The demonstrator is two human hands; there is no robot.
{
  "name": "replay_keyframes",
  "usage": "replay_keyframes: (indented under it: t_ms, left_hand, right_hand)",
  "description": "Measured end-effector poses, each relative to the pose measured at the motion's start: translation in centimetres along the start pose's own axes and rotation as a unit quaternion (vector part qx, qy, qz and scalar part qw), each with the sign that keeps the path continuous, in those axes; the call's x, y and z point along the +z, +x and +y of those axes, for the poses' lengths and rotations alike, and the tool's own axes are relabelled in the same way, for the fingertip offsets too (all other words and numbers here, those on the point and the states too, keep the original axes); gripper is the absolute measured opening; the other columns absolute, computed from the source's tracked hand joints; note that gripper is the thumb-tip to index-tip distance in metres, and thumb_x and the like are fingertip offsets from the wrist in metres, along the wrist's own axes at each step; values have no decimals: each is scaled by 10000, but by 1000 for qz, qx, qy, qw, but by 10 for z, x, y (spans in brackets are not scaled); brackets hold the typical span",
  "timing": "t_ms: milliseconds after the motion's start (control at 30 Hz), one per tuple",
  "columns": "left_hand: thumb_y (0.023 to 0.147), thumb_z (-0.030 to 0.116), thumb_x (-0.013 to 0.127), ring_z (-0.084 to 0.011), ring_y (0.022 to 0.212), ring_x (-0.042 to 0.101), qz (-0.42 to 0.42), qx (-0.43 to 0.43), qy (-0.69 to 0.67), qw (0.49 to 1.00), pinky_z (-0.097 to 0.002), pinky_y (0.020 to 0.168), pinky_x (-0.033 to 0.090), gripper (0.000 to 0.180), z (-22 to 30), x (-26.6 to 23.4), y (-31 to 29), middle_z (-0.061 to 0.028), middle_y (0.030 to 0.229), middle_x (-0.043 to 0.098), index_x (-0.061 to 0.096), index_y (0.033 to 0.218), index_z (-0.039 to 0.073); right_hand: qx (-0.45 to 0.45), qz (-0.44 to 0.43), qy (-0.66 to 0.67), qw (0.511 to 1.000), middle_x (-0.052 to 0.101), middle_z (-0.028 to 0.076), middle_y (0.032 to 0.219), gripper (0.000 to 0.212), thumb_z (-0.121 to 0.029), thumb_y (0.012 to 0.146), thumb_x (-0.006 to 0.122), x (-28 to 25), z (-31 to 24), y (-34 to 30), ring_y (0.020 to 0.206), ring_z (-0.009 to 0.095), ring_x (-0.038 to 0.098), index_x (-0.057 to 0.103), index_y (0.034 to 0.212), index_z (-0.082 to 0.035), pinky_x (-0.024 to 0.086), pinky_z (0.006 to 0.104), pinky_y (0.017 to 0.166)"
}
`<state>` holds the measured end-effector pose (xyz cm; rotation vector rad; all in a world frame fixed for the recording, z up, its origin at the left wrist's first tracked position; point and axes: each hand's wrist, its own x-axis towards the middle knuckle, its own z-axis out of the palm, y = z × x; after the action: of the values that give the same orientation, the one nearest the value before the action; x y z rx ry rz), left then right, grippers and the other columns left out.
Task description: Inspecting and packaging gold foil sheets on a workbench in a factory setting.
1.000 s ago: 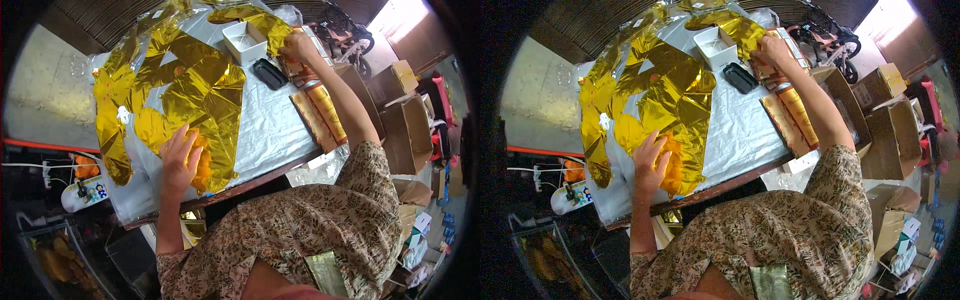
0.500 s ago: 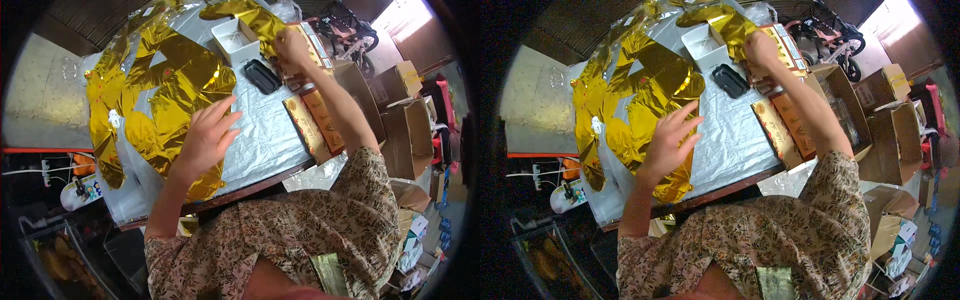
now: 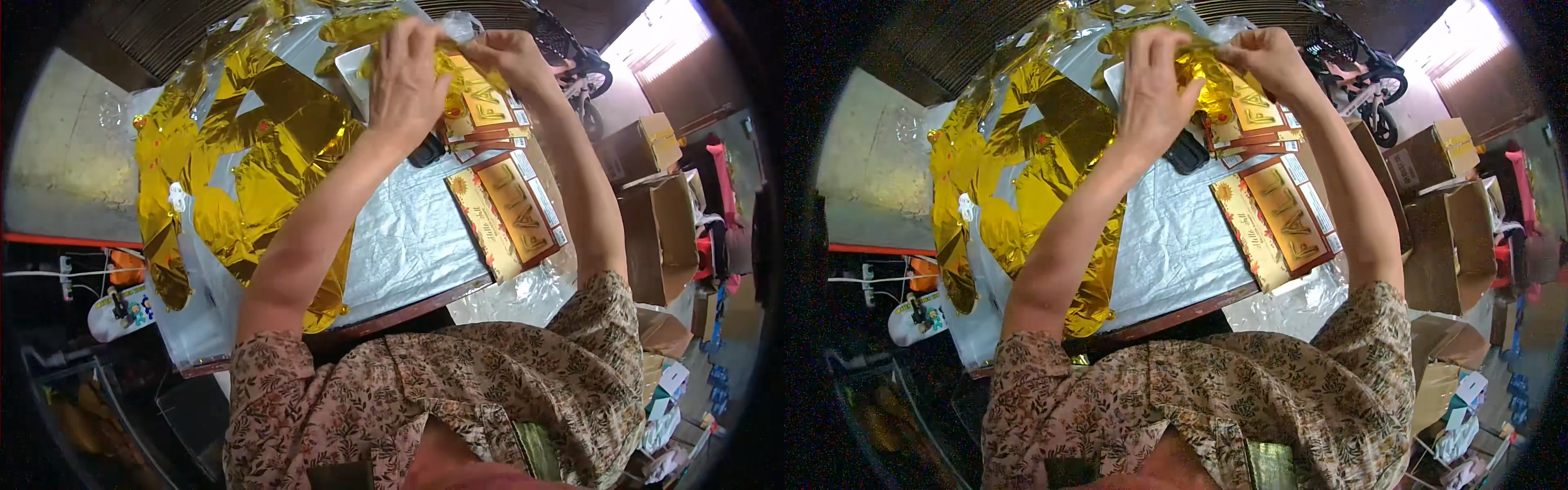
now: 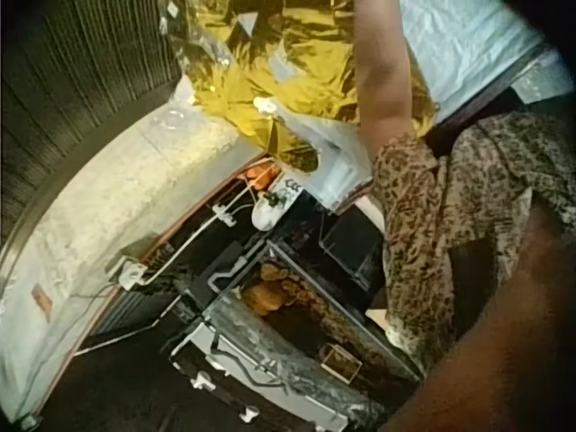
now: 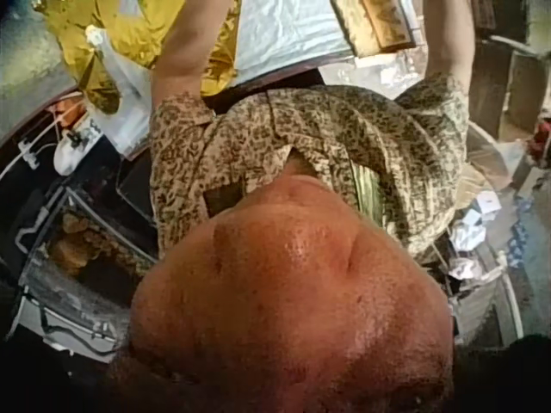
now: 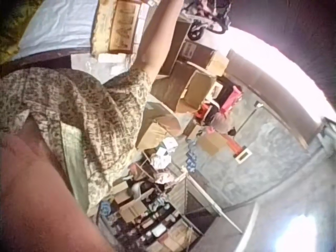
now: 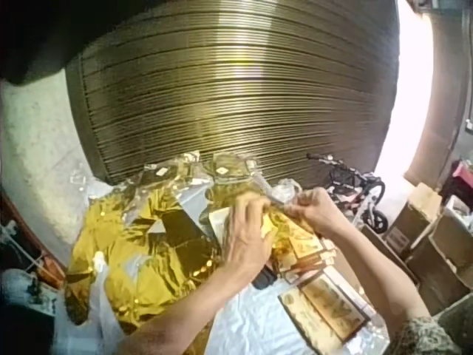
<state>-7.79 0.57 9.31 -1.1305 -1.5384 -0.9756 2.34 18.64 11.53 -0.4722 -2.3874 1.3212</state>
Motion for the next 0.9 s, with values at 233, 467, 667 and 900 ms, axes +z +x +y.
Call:
replay_keyframes:
  t_ms: [233,467,667,900]
  left_hand:
    - [745,-20,683,-260,1187,603,-207,44,-22,977,-484,1066,354,516,-26,-17,24,-13,1182,714,743,1166,271]
    - [803,-92,519,-174,728,697,-198,-220,-282,913,-289,666,544,307,-33,-111,136,-84,841,755,751,989,-19]
    - [977,219,658,-163,898,720,-334,-364,-395,774,-325,753,557,212,-14,-172,141,-36,1009,762,730,1126,86]
    - [910,273,770,-67,790,625,-392,-412,-465,678,-239,725,500,254,30,-220,107,15,876,698,754,978,29]
  right_hand:
    - [-111,-21,75,991,742,103,1164,397,-291,1036,616,-29,-50,-79,1049,155,694,675,1298,1,537,313,943]
    - [-169,56,-49,983,354,179,1638,1006,-209,813,848,-23,-42,-112,1489,338,380,270,1636,-179,331,485,1222]
    - [-266,74,8,961,227,224,1676,1207,-191,760,914,6,-101,-121,1537,325,284,111,1660,-173,262,484,1248]
    - [-366,1,100,925,770,140,1072,329,-51,855,774,9,-186,-160,971,183,715,723,1164,50,556,309,900]
